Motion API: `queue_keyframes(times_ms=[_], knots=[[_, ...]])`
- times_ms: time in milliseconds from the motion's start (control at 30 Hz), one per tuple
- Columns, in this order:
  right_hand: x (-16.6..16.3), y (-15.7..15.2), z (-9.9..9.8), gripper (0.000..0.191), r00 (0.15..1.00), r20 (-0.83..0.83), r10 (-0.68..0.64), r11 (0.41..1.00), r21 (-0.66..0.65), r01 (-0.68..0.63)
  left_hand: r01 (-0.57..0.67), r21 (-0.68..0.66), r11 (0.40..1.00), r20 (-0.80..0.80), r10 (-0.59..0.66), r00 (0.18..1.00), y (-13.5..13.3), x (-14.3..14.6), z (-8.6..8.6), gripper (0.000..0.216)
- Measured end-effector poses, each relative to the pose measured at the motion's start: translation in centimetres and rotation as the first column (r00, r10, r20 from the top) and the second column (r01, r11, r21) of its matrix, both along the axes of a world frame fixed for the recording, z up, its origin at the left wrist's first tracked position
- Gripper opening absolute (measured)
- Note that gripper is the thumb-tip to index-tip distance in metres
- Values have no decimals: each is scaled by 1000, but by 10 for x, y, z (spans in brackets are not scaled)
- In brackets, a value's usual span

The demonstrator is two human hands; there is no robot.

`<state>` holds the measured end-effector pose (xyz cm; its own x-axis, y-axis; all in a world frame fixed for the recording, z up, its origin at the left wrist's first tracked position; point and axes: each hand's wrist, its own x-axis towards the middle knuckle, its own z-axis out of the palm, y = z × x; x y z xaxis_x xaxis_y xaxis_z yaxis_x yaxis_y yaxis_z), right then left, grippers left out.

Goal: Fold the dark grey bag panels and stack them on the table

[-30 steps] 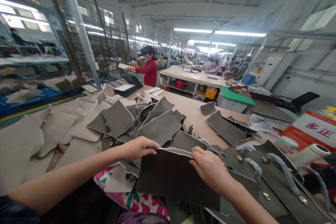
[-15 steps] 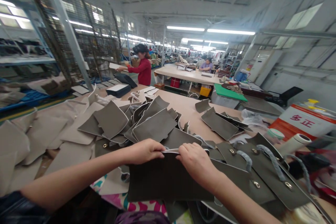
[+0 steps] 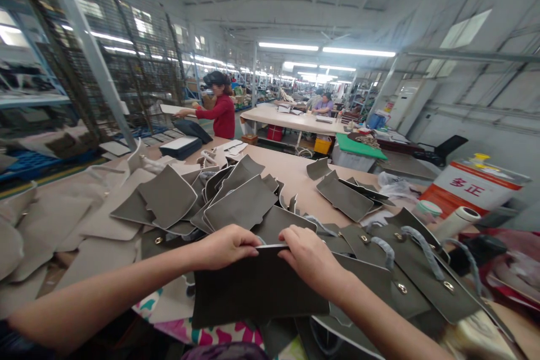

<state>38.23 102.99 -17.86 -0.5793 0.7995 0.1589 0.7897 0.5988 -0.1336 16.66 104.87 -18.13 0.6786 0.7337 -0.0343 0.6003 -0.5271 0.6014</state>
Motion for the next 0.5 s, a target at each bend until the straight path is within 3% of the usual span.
queue_keyframes(times_ms=[167,267,400,500], knots=[[-4,6,5,2,1000,-6,-19,999,-42,18,2,57,998,-38,0,999,0,2,5,23],[-13,7,0,12,1000,-10,21,999,-46,-21,-17,133,991,-82,28,996,-3,6,8,24],[-16,5,-13,27,985,-75,156,980,134,-145,47,247,968,-199,3,980,-9,9,10,27],[-21,23,-16,33,925,-196,326,912,322,-253,83,283,956,-282,0,959,-9,11,6,26]])
